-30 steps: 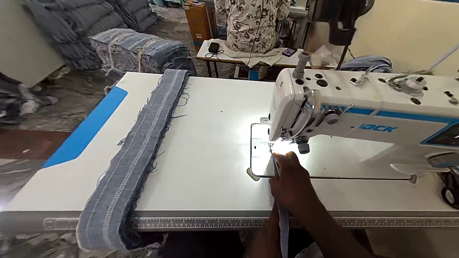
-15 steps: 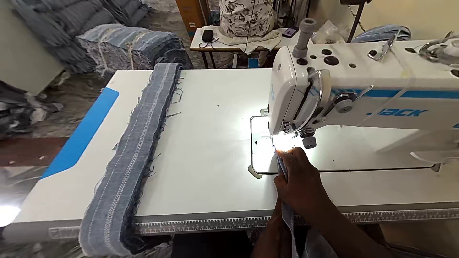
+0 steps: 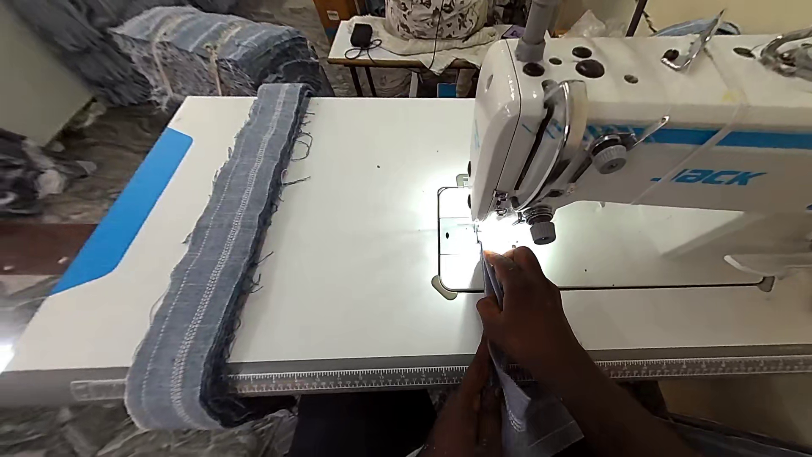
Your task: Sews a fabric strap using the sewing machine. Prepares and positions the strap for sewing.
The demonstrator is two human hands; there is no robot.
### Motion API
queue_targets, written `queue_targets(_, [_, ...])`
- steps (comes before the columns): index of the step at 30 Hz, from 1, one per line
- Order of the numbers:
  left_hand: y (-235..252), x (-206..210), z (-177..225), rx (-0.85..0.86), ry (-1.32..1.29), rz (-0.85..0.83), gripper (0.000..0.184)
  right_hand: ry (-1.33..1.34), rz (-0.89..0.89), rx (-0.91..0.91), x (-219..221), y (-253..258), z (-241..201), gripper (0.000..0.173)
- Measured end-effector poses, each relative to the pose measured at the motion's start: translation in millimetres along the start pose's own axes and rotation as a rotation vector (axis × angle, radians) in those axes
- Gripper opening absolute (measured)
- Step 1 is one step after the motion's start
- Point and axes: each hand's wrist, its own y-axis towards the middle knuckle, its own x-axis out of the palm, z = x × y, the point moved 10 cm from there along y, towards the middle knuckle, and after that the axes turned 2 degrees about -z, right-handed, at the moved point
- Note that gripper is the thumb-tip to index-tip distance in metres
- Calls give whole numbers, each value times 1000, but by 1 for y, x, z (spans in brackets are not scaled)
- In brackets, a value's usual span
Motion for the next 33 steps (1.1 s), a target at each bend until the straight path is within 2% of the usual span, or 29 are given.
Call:
queue_targets(5, [-1, -1, -6, -46, 17, 3, 69, 6, -2, 0, -1, 0, 0, 57])
queue_targets(11, [2, 2, 0, 34, -16, 2, 60, 14, 10, 7, -1, 1, 3, 57])
queue_targets(15, [-1, 0, -5, -48, -19, 24, 72, 18, 10, 7, -2, 0, 2, 55])
queue_targets(19, [0, 1, -3, -10, -12, 8, 62, 26, 13, -2, -2, -1, 2, 55])
queue_targets(29, [2, 1, -3, 43, 20, 11, 61, 28, 25, -2, -3, 0, 3, 55])
queue_targets(33, [2, 2, -4, 10, 51, -12, 67, 24, 22, 1, -2, 0, 3, 54])
